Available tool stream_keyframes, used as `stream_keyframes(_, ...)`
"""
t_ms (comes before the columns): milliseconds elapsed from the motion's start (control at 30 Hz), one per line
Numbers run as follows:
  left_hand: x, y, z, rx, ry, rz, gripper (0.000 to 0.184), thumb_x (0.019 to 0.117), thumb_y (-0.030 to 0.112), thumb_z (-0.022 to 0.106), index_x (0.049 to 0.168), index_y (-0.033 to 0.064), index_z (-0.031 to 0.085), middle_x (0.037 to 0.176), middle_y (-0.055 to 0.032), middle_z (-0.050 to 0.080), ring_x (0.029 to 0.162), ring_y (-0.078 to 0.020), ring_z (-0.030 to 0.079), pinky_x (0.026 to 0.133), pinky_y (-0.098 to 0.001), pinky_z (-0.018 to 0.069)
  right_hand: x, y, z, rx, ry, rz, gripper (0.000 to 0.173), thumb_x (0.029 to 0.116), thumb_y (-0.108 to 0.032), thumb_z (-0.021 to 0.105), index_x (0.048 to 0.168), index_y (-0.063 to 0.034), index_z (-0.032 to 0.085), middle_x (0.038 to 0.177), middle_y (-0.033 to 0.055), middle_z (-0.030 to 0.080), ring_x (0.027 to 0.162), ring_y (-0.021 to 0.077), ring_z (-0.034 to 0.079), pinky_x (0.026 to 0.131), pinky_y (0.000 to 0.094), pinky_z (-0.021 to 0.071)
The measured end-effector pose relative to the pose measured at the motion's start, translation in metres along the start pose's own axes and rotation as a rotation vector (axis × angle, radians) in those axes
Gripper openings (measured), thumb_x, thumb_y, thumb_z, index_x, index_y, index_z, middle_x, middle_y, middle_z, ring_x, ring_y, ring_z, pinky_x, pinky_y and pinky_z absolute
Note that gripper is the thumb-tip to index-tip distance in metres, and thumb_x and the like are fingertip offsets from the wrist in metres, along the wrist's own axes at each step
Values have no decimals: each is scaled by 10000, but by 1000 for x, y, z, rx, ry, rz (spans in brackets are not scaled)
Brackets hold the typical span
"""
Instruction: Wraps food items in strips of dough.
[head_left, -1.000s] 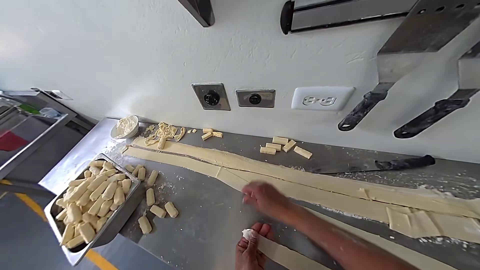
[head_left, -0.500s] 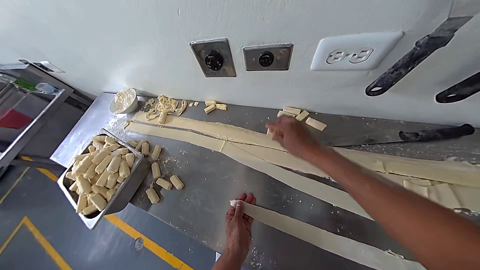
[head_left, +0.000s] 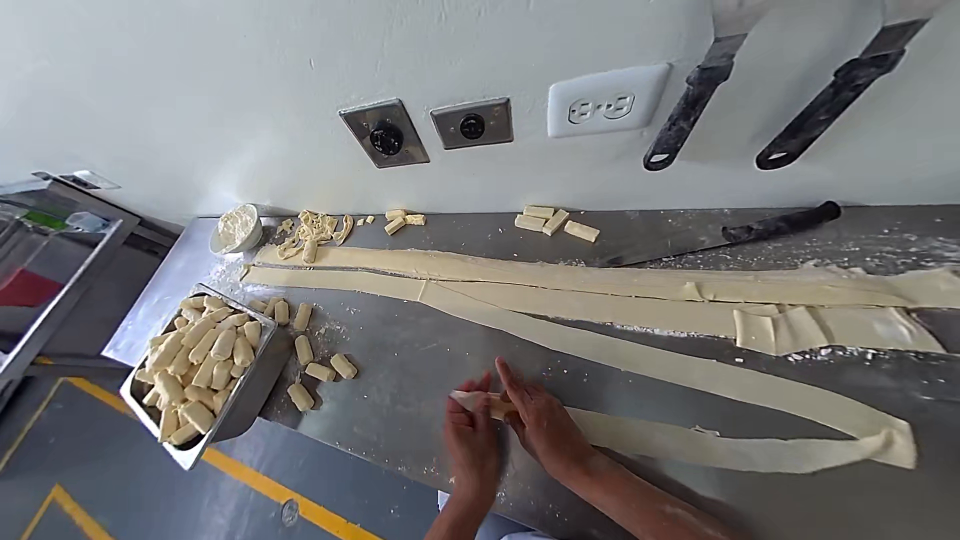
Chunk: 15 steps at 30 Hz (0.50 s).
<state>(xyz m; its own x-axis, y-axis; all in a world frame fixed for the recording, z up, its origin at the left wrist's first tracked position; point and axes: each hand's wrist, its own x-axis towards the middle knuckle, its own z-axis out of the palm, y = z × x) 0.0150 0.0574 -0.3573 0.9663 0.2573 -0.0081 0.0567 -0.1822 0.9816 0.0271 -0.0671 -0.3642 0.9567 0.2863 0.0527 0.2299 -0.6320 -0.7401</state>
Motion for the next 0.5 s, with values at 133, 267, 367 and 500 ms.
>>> stream_keyframes(133,-16,-33,16,465,-208,438,378,974,266,549,1120,-6,768,1282,-199,688,1306,-492,549,1126,-756,237,-13,22,-1,-13,216,-23,764,799,48,698,1495,141,396,1109,175,733,1050,352,686,1001,451,520)
stream_keyframes(267,-12,-42,17,570,-220,511,272,938,121,581,1075,12,789,1268,-202,695,1254,-492,592,1084,-709,367,-23,30,-33,15,55,5,794,831,58,697,1531,127,331,1278,214,672,1226,382,627,1115,458,446)
stream_keyframes(367,-1,-31,5,480,-138,525,202,849,32,682,1015,-51,760,1127,-198,743,1122,-381,696,1023,-529,522,12,24,-44,267,-325,11,814,915,74,599,1610,51,175,1482,203,540,1397,308,507,1202,405,362)
stream_keyframes(500,22,-6,-38,461,41,615,369,810,96,769,1055,-109,585,1064,-246,708,1042,-273,710,923,-359,576,72,8,-32,563,-835,143,394,1014,-99,630,1366,44,524,1091,153,684,908,185,678,871,375,555)
